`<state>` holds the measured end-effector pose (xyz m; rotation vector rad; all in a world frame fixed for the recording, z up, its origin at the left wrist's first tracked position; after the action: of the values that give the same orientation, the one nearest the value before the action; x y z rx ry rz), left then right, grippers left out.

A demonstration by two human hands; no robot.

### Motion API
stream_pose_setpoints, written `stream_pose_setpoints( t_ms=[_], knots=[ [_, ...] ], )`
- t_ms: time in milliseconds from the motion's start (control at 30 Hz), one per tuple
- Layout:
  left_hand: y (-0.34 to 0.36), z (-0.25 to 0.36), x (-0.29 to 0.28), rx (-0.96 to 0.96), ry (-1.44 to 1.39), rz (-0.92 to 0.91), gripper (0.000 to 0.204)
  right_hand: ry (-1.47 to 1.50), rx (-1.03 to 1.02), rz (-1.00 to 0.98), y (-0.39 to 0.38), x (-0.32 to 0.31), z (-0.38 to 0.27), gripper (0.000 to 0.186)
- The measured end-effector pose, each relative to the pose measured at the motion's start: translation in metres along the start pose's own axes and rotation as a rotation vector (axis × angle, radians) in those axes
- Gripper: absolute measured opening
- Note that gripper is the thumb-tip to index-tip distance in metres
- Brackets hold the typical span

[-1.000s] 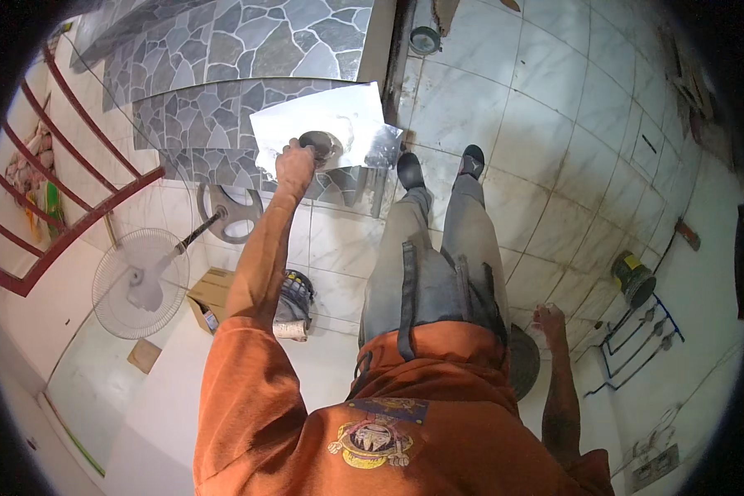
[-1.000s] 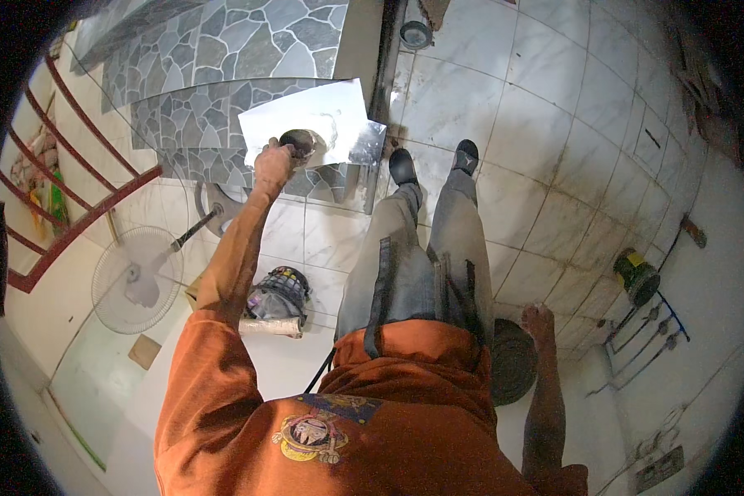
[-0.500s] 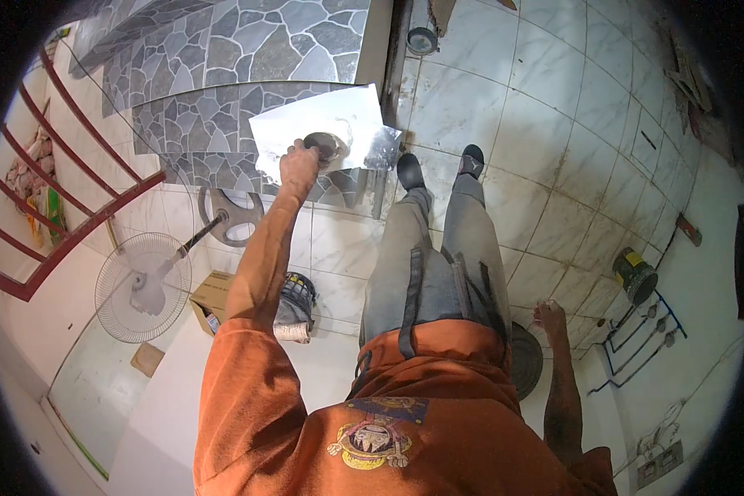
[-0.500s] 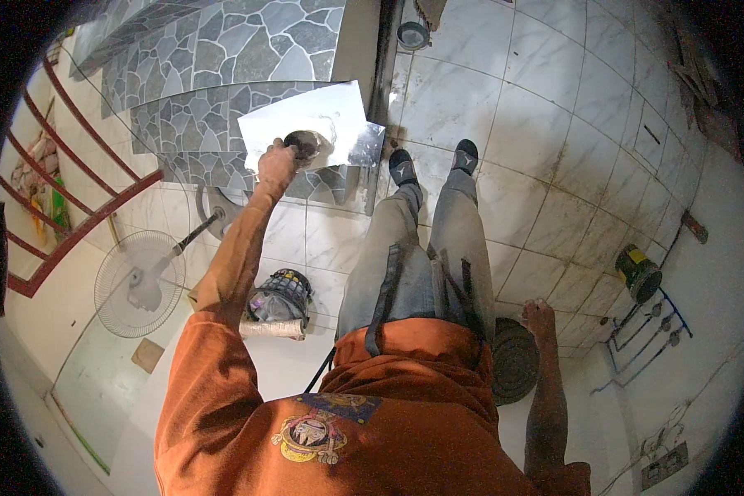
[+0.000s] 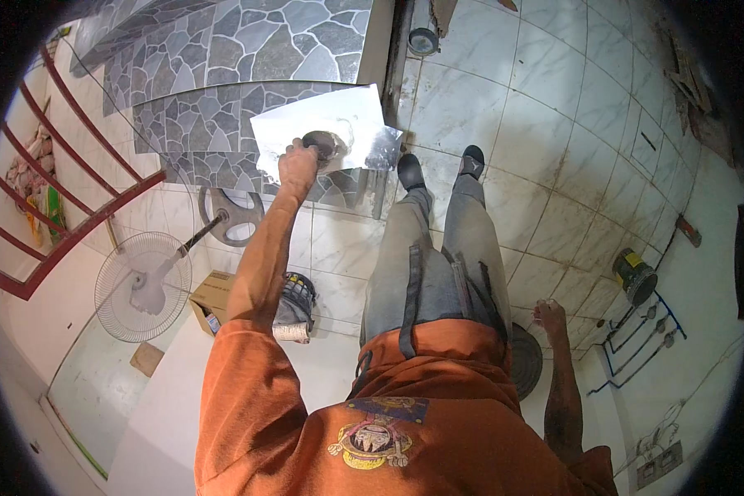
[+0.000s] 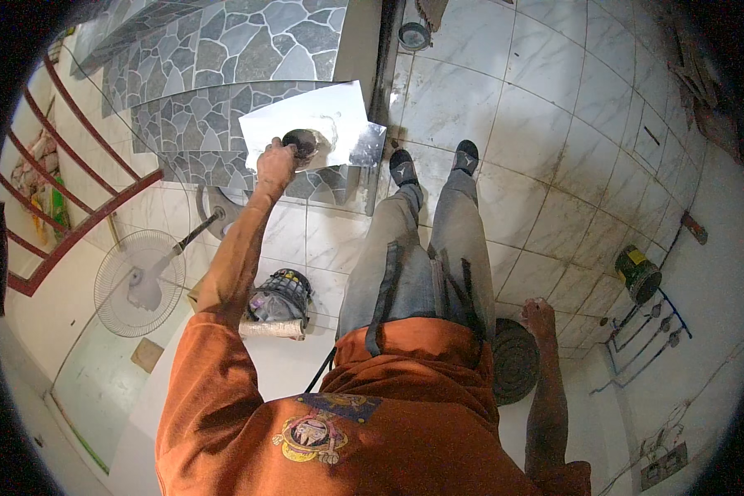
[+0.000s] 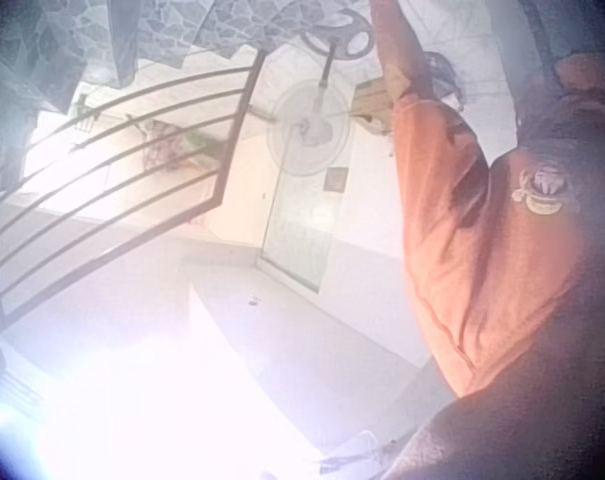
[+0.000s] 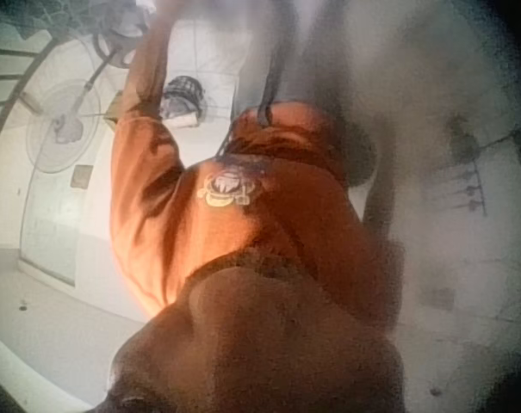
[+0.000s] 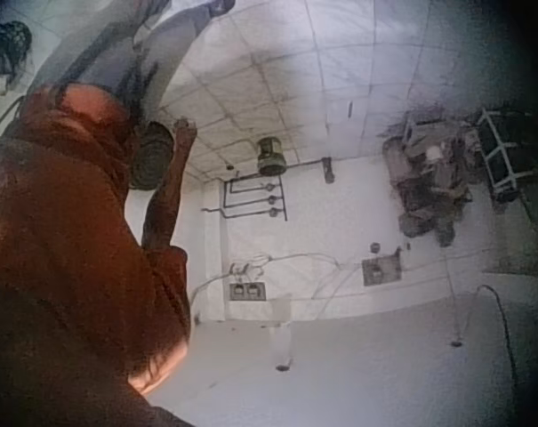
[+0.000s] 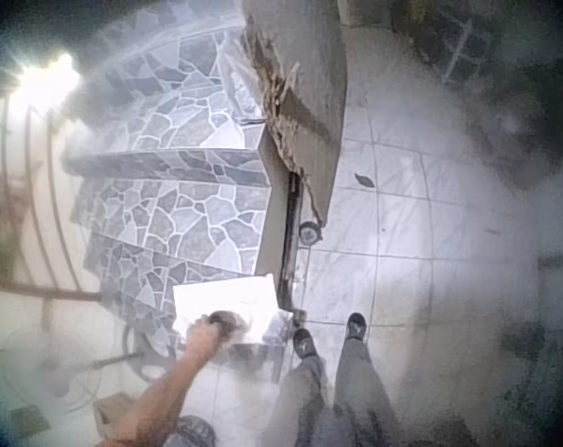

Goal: The person pours a mixture from a cup onto a white sheet on a step and uses two metal trowels to fold and mix the white paste until smooth.

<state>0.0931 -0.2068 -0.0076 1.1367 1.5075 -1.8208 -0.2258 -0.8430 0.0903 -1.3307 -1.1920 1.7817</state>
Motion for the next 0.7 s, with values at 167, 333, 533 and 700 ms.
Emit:
stream_pose_setpoints(
  t_ms=[167, 333, 533, 700],
  knots=[
    [-0.003, -0.020, 0.002, -0.027, 0.021, -0.016, 0.017, 0.023, 0.024, -0.013, 0.003, -0.002, 0.007, 0.031],
    [-0.010, -0.038, 0.006, -0.071, 0.005, -0.017, 0.021, 0.075, 0.108, -0.016, 0.003, 0.000, 0.014, 0.032],
    [-0.015, -0.058, 0.007, -0.096, 0.031, 0.027, 0.022, 0.060, 0.113, -0.027, 0.007, 0.002, 0.013, 0.031],
    [-0.020, -0.056, -0.005, -0.083, 0.025, 0.039, 0.021, 0.082, 0.115, -0.038, 0.008, 0.002, 0.017, 0.030]
  ],
)
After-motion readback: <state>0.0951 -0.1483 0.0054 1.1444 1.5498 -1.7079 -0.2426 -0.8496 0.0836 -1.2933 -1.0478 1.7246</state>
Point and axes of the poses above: each hand's wrist, its own y-axis towards the middle knuckle, its own x-axis out of the palm, z = x × y, the point moved 10 cm from there along y, towards the middle knuckle, and after that the axes turned 11 degrees about x, right-handed, at the moved point
